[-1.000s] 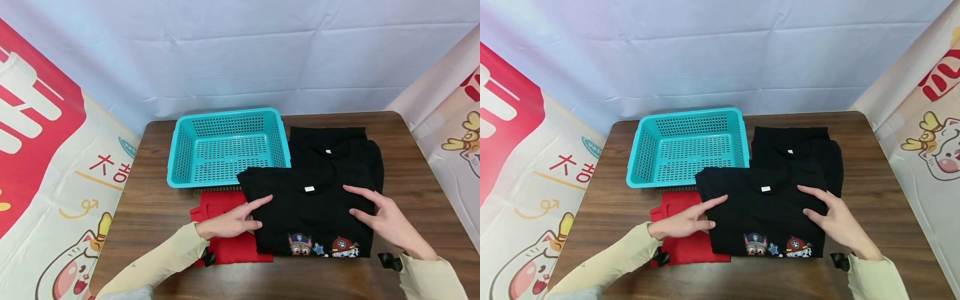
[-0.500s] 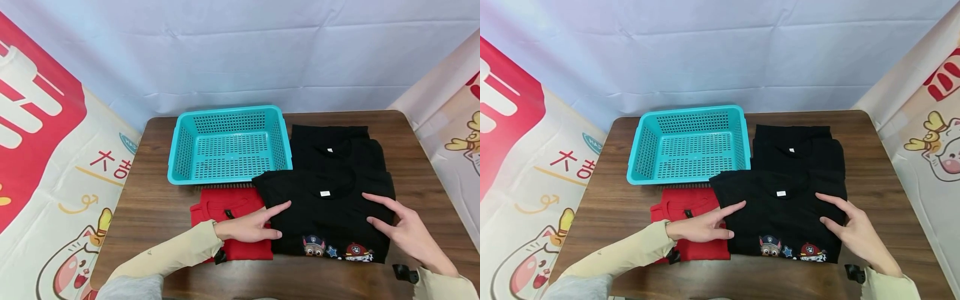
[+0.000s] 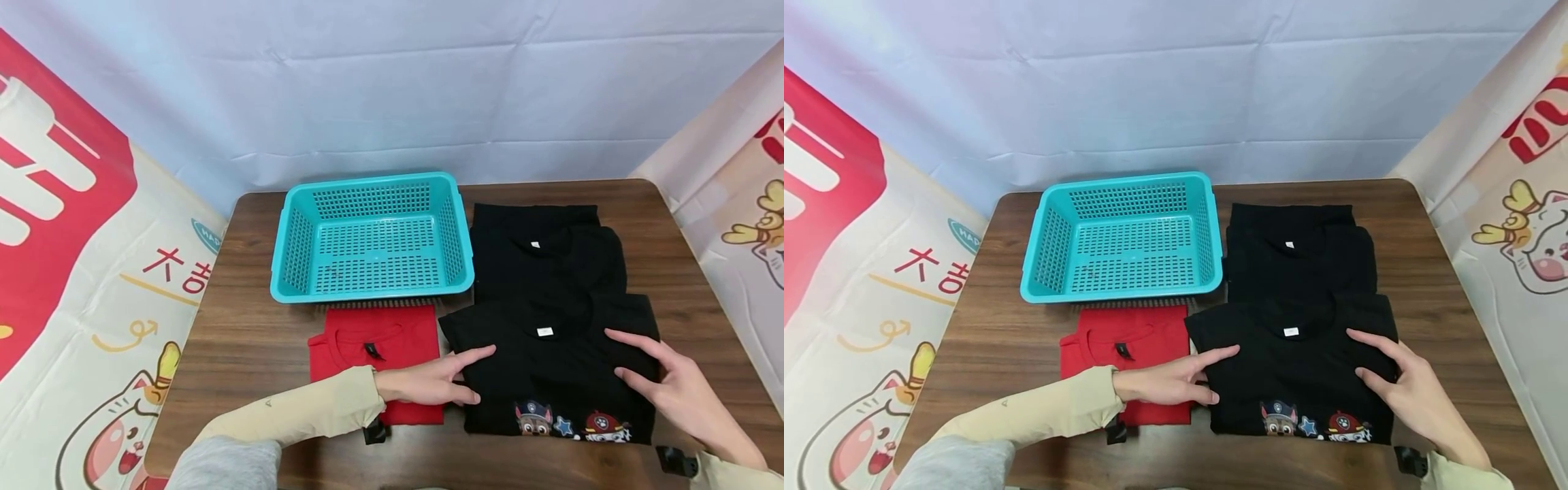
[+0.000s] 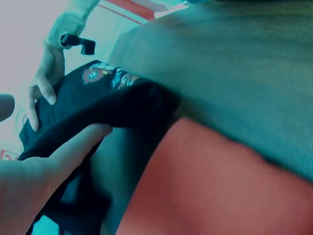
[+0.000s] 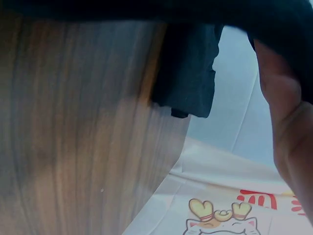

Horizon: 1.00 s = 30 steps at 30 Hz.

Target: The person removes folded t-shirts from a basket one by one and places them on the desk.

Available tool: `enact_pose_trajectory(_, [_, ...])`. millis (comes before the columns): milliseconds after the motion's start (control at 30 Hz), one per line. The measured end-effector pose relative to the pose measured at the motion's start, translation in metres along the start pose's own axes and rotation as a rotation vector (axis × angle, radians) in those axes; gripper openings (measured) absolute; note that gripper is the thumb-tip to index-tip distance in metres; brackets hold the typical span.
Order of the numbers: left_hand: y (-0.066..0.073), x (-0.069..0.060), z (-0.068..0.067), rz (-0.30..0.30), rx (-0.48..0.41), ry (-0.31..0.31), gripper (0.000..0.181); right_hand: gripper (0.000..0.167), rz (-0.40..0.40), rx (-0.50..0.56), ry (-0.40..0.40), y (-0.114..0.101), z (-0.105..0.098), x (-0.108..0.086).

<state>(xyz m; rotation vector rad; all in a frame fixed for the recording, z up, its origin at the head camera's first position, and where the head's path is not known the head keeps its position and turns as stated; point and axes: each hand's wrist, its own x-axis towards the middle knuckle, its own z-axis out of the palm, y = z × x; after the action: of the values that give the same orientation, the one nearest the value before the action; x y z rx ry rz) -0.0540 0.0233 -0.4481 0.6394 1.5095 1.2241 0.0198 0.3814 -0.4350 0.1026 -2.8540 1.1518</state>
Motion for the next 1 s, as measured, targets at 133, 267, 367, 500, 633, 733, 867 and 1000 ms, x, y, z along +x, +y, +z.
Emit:
enact_pose_trajectory(133, [0.0, 0.005, 0.004, -0.024, -0.095, -0.007, 0.071, 0.059, -0.027, -0.008, 0.006, 0.007, -0.001, -0.003])
enact_pose_trajectory(267, [-0.001, 0.009, 0.007, -0.038, -0.156, 0.012, 0.072, 0.061, -0.025, -0.035, -0.012, 0.015, -0.002, -0.006])
enact_pose_trajectory(367, [-0.003, 0.012, 0.009, -0.052, -0.201, 0.021, 0.07, 0.061, -0.006, -0.037, -0.042, 0.021, -0.003, -0.008])
enact_pose_trajectory(500, [-0.005, 0.015, 0.012, -0.082, -0.295, 0.015, 0.067, 0.059, 0.015, -0.028, -0.069, 0.028, -0.002, -0.011])
enact_pose_trajectory(633, [-0.007, 0.017, 0.013, -0.103, -0.346, 0.011, 0.066, 0.057, 0.05, -0.046, -0.089, 0.035, -0.002, -0.013])
enact_pose_trajectory(733, [-0.008, 0.018, 0.013, -0.118, -0.366, 0.011, 0.065, 0.056, 0.073, -0.06, -0.107, 0.039, -0.003, -0.014])
enact_pose_trajectory(867, [-0.008, 0.02, 0.013, -0.142, -0.389, 0.008, 0.064, 0.057, 0.093, -0.081, -0.118, 0.044, -0.003, -0.016])
enact_pose_trajectory(1000, [-0.008, 0.022, 0.012, -0.181, -0.409, 0.008, 0.063, 0.057, 0.099, -0.084, -0.116, 0.05, -0.002, -0.018])
